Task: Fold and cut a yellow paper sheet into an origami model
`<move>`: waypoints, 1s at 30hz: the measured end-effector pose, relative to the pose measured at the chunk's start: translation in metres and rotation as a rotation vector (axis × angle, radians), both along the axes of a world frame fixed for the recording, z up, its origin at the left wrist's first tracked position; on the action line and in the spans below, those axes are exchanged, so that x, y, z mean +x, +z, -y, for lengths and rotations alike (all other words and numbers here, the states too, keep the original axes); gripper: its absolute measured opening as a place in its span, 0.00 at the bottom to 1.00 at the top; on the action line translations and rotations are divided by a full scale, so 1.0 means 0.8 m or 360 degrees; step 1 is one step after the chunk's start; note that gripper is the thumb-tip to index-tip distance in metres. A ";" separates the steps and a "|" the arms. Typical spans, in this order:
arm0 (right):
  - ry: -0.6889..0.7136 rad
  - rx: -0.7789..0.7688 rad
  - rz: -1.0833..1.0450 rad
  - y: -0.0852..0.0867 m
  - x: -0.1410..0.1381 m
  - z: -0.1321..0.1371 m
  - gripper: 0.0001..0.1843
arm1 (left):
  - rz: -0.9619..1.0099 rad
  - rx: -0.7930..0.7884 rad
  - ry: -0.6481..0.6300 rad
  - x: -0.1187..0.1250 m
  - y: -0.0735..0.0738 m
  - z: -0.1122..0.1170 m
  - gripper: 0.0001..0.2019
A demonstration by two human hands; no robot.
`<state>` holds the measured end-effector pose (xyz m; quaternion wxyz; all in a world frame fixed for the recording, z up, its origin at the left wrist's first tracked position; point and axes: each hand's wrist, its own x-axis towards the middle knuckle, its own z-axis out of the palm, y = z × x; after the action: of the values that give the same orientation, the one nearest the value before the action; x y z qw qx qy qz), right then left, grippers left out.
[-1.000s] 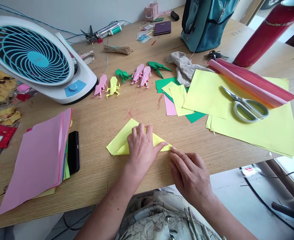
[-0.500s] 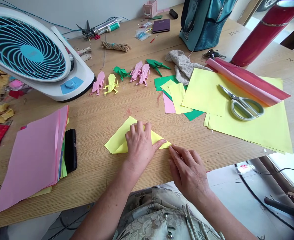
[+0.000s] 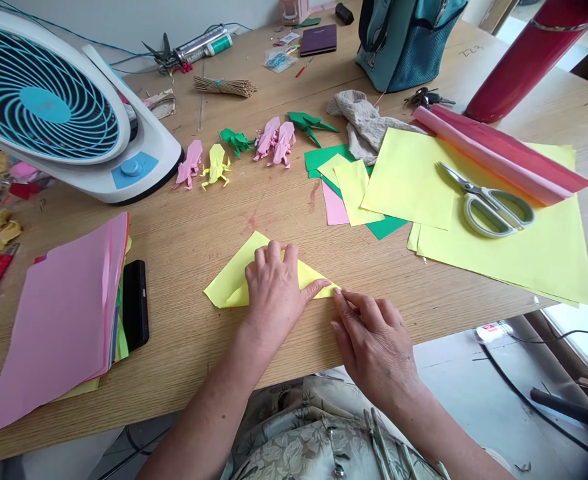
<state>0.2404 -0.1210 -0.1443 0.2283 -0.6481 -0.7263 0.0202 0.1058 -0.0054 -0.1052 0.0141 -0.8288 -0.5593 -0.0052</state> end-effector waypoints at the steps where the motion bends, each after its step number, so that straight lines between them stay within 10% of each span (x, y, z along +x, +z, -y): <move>1: -0.0004 -0.0005 0.0016 0.000 0.000 0.000 0.21 | 0.0014 -0.0012 -0.0009 -0.002 0.000 -0.001 0.32; 13: -0.0018 0.0003 0.0050 0.000 0.000 0.000 0.21 | 0.0144 0.0093 -0.0844 -0.034 -0.002 0.056 0.25; 30: 0.0023 0.0089 0.0015 -0.001 0.002 -0.001 0.21 | -0.0121 -0.0078 -0.0754 -0.039 -0.018 0.063 0.33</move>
<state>0.2416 -0.1201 -0.1452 0.2429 -0.6361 -0.7323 -0.0016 0.0745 -0.0556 -0.1199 0.0135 -0.9366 -0.3481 0.0364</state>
